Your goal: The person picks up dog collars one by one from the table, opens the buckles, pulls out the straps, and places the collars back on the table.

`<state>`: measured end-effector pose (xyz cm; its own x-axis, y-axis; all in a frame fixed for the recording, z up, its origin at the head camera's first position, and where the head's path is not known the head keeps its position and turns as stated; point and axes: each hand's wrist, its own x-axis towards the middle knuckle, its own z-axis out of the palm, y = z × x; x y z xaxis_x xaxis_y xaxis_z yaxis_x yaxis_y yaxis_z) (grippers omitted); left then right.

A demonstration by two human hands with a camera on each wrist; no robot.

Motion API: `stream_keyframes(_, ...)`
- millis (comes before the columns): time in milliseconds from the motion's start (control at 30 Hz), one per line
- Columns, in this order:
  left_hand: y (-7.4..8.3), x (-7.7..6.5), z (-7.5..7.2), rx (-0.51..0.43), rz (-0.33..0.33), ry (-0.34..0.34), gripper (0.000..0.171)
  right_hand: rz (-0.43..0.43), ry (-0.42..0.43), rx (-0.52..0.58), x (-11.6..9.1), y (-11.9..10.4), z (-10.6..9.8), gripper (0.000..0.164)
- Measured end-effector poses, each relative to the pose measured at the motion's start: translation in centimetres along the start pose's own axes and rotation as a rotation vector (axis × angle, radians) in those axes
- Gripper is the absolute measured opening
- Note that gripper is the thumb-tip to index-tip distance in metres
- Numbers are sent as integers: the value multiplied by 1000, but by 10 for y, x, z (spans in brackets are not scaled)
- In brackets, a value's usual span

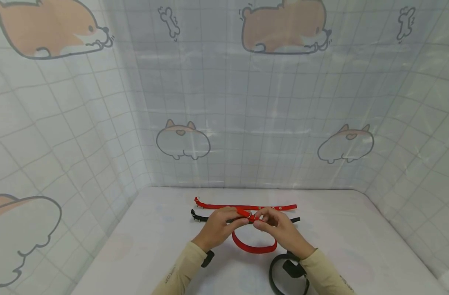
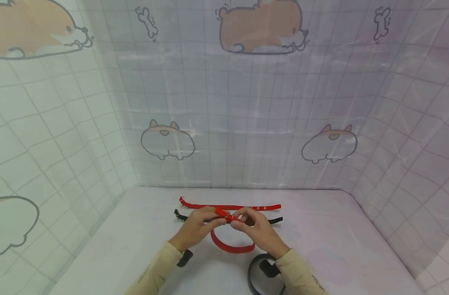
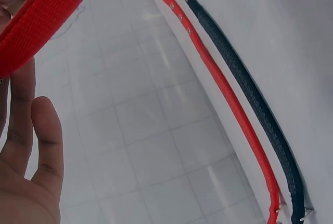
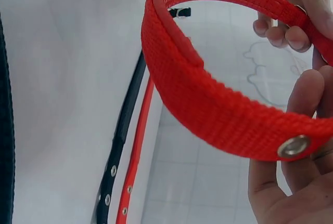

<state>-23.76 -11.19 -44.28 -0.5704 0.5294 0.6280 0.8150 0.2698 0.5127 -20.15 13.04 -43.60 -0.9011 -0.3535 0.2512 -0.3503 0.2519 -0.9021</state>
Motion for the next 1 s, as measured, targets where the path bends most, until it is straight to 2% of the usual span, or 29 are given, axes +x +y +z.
stream_keyframes(300,0,-1,-2,21,-12,0,16,-23,-24,-43,-2,4,-2,19)
stream_keyframes(600,1,1,2,14,-4,-26,18,0,52,-39,-1,6,3,19)
stream_keyframes(833,0,-1,-2,15,-46,-11,30,-40,30,-33,-2,7,-1,19)
stream_keyframes(1000,0,-2,0,1,-57,-25,33,-6,28,-23,-1,6,0,19)
